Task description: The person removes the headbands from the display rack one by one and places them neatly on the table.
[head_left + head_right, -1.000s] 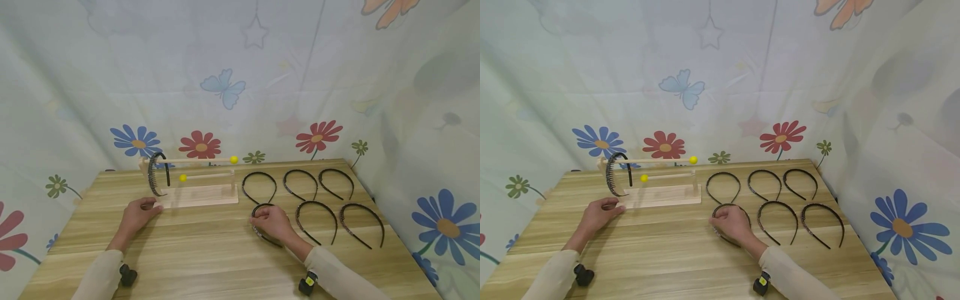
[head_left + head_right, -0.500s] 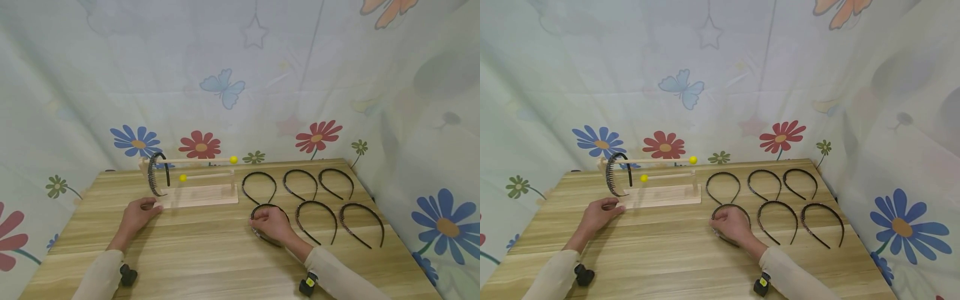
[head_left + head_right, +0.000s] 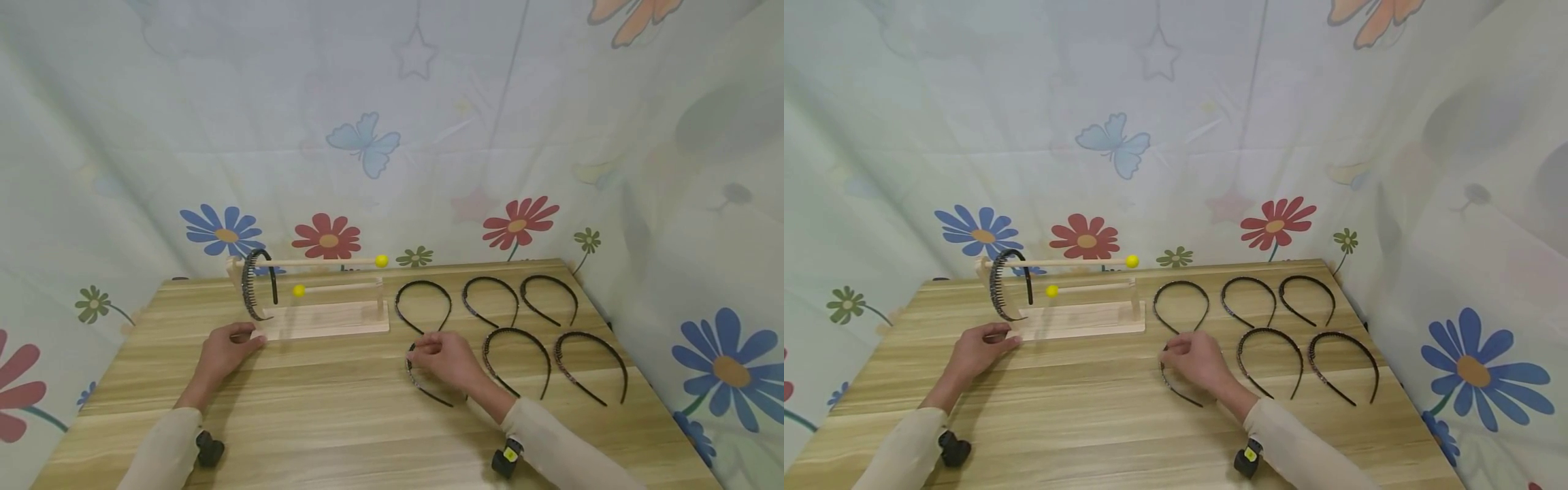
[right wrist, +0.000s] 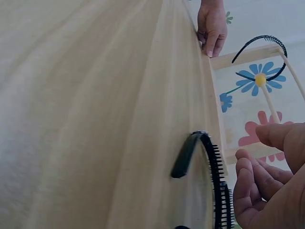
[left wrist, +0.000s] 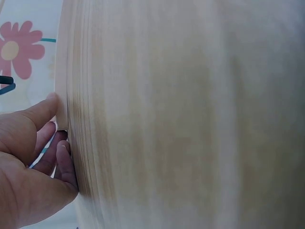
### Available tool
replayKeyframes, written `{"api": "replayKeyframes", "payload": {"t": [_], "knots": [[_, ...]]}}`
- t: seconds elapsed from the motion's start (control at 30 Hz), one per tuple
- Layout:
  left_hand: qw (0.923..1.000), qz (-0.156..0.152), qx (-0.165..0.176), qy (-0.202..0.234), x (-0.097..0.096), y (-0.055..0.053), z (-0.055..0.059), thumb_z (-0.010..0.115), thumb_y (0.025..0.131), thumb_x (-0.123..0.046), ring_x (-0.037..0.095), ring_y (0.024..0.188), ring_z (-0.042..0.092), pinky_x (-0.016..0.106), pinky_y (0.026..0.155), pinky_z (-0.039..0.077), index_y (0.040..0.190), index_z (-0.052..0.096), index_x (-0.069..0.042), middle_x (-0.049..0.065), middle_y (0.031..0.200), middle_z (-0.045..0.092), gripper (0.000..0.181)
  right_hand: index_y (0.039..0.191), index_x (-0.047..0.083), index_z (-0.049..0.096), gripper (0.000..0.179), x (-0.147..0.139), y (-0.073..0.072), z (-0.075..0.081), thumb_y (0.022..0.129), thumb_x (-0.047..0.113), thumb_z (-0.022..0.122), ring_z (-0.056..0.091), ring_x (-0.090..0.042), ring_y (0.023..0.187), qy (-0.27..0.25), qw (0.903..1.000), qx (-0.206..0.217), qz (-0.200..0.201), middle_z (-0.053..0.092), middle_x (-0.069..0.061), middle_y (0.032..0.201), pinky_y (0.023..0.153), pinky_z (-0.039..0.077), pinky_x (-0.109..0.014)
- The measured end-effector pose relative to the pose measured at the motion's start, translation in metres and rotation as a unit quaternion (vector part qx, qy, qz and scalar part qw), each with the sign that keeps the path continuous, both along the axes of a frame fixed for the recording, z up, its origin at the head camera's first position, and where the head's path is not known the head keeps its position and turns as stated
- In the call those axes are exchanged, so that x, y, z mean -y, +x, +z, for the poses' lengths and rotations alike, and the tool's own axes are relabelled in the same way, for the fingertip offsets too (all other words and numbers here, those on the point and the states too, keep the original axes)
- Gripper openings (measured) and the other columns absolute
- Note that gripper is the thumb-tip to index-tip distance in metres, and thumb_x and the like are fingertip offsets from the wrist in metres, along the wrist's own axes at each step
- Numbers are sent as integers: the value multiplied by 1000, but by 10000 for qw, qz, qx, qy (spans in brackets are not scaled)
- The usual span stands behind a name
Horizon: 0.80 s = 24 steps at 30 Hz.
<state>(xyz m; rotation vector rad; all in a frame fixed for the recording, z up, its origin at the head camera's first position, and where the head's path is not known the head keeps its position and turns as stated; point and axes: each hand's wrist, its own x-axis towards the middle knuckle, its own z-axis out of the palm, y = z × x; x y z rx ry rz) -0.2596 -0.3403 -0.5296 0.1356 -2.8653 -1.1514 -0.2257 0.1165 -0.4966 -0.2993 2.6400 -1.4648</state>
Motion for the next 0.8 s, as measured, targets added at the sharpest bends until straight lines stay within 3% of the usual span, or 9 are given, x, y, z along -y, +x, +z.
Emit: {"api": "replayKeyframes", "payload": {"t": [0.4, 0.63, 0.8], "knots": [[10000, 48, 37, -1, 0, 0, -1, 72, 97, -37, 42, 117, 64, 53, 94, 55, 135, 61, 4, 27, 132, 64, 57, 114, 14, 76, 24, 11, -13, 36, 93, 26, 78, 67, -11, 84, -312, 9948, -889, 394, 75, 3, 98, 70, 57, -29], [9999, 74, 91, 13, 0, 0, -1, 72, 97, -38, 42, 117, 64, 52, 94, 55, 136, 61, 3, 27, 133, 64, 57, 119, 16, 75, 31, 34, -23, 57, 93, 33, 78, 67, -8, 85, -392, 9848, -1568, 635, 75, 5, 105, 72, 58, -28], [10000, -7, -78, -10, -2, 1, 1, 73, 96, -39, 42, 115, 66, 53, 94, 55, 135, 62, 3, 27, 130, 65, 59, 119, 15, 76, 32, 55, -30, 68, 92, 32, 79, 68, -9, 85, -547, 9806, -1703, 797, 76, -1, 109, 69, 58, -28]]}}
